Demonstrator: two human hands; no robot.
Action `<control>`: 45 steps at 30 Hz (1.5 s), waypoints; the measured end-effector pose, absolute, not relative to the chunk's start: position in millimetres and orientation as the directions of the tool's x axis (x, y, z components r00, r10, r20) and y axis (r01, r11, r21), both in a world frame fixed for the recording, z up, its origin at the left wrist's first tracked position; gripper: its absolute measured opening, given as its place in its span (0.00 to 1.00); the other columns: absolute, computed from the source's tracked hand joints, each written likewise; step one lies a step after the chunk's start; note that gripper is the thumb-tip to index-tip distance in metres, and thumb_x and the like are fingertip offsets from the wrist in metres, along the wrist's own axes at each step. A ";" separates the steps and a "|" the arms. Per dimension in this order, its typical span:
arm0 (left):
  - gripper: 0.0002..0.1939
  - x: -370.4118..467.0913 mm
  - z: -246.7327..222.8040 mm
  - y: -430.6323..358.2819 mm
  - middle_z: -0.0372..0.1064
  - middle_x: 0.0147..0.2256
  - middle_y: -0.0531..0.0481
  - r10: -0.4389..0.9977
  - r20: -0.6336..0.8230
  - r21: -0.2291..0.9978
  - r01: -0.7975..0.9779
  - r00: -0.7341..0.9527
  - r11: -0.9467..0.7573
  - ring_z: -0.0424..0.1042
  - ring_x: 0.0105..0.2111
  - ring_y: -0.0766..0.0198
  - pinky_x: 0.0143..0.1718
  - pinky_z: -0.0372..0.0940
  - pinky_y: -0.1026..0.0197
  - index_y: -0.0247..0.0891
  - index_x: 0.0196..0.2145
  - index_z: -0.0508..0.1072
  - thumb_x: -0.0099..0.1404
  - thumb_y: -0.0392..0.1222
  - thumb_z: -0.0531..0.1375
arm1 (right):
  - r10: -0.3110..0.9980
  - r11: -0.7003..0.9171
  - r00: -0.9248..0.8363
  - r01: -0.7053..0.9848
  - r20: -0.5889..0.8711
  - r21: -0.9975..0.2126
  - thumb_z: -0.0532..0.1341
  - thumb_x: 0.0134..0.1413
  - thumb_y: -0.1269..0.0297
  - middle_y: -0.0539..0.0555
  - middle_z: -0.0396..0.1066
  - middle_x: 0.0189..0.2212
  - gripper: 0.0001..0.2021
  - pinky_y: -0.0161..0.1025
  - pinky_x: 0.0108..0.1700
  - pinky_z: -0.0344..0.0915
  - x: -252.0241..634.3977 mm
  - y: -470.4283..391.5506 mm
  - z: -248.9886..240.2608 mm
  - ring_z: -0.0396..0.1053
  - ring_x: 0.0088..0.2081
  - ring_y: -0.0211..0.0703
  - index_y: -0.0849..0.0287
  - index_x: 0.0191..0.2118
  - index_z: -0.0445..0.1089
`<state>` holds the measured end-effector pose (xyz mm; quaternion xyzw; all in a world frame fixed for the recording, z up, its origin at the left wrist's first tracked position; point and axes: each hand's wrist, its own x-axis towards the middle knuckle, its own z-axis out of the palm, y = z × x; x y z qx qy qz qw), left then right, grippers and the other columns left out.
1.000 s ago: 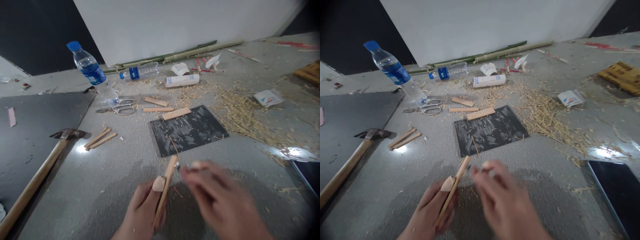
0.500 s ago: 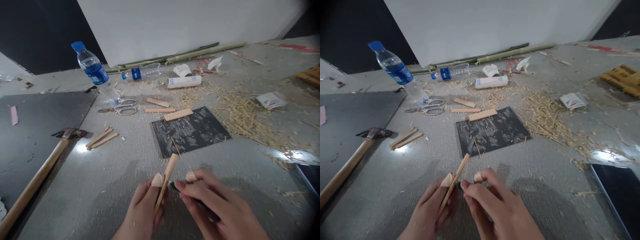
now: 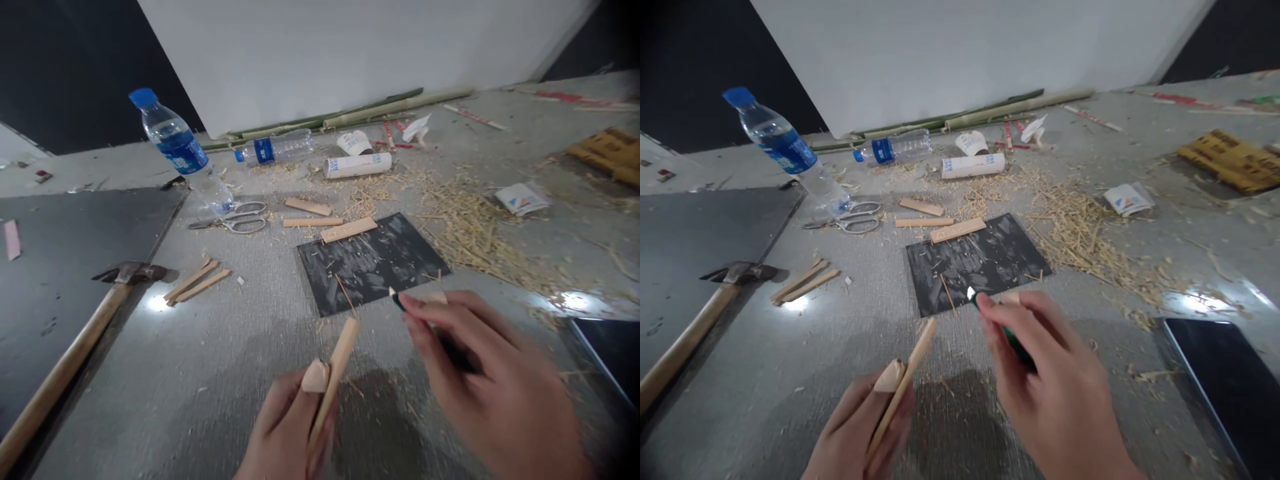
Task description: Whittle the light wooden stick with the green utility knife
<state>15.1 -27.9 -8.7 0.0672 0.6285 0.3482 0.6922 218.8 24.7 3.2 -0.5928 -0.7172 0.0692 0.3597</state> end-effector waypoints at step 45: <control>0.32 6.4 -23.1 -12.5 0.60 0.19 0.59 0.658 -0.753 0.630 -0.267 0.021 0.729 0.58 0.16 0.72 0.16 0.55 0.69 0.38 0.32 0.73 0.50 0.73 0.67 | 0.904 0.414 -0.334 0.533 0.266 -0.738 0.56 0.70 0.69 0.51 0.71 0.37 0.09 0.27 0.28 0.69 184.7 -3.0 -4.6 0.73 0.25 0.30 0.54 0.41 0.74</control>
